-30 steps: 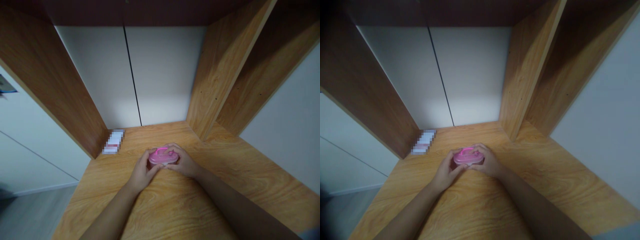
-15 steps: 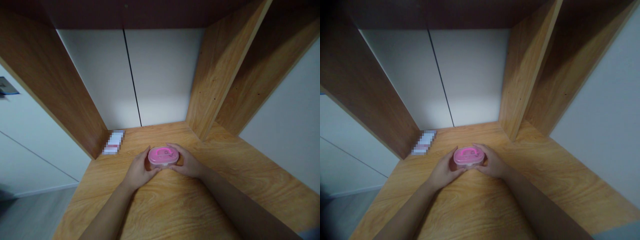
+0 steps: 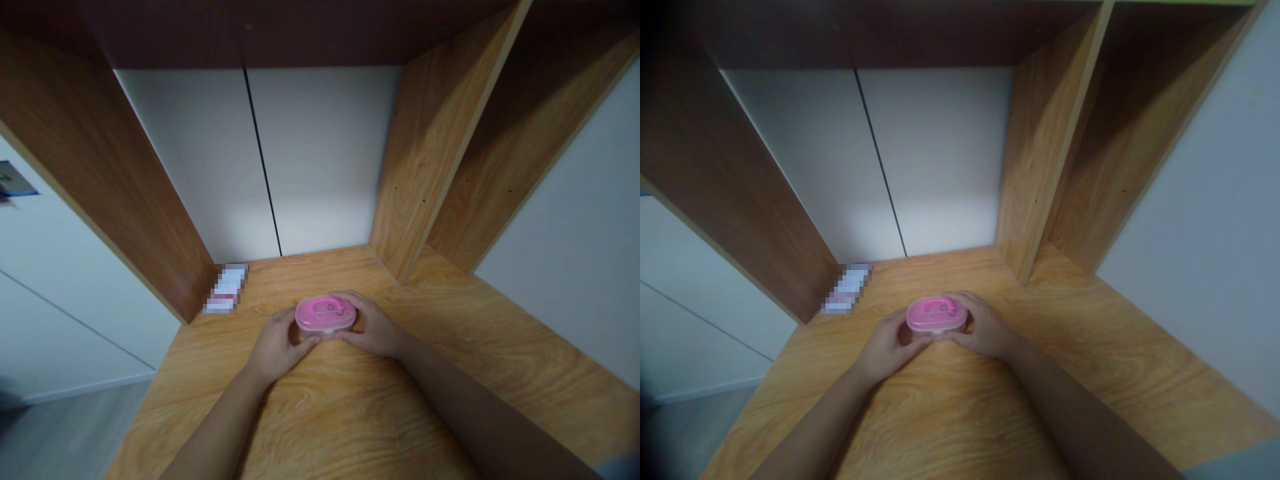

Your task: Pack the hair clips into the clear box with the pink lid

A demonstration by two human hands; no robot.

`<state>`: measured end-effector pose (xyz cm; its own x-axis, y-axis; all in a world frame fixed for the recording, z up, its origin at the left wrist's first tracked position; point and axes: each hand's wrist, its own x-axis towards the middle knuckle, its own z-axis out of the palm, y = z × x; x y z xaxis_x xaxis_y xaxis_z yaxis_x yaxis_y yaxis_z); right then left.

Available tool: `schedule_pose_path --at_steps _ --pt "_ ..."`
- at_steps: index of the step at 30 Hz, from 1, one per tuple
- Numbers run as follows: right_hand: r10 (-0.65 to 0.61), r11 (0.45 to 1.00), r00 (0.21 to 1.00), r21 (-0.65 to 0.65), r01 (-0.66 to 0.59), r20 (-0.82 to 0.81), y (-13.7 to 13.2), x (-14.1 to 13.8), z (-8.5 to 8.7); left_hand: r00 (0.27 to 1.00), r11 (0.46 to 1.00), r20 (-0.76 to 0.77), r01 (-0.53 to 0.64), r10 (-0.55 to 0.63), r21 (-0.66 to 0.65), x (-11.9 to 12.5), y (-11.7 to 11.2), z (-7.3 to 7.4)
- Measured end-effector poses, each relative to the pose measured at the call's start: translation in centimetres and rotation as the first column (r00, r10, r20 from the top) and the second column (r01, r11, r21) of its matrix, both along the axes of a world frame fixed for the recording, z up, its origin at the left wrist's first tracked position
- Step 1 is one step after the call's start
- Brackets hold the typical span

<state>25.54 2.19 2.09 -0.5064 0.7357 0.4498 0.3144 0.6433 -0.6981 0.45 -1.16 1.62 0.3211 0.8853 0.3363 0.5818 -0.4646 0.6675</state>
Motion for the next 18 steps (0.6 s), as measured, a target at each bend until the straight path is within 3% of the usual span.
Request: schedule_pose_path --at_steps 10,15,18 --pt "-0.044 0.998 0.999 0.043 0.045 -0.008 0.0 0.0 0.1 0.998 1.000 -0.060 -0.023 0.024 0.012 -0.1 -0.1 0.0" --pt "-0.221 0.970 0.975 0.106 0.220 -0.005 1.2 1.0 -0.2 0.991 0.995 -0.095 -0.087 0.090 0.041 -0.4 0.1 -1.2" --pt "-0.388 0.912 0.921 0.130 0.389 -0.035 2.5 2.1 -0.5 0.990 0.995 -0.116 -0.080 0.086 0.054 -0.6 0.2 -1.8"
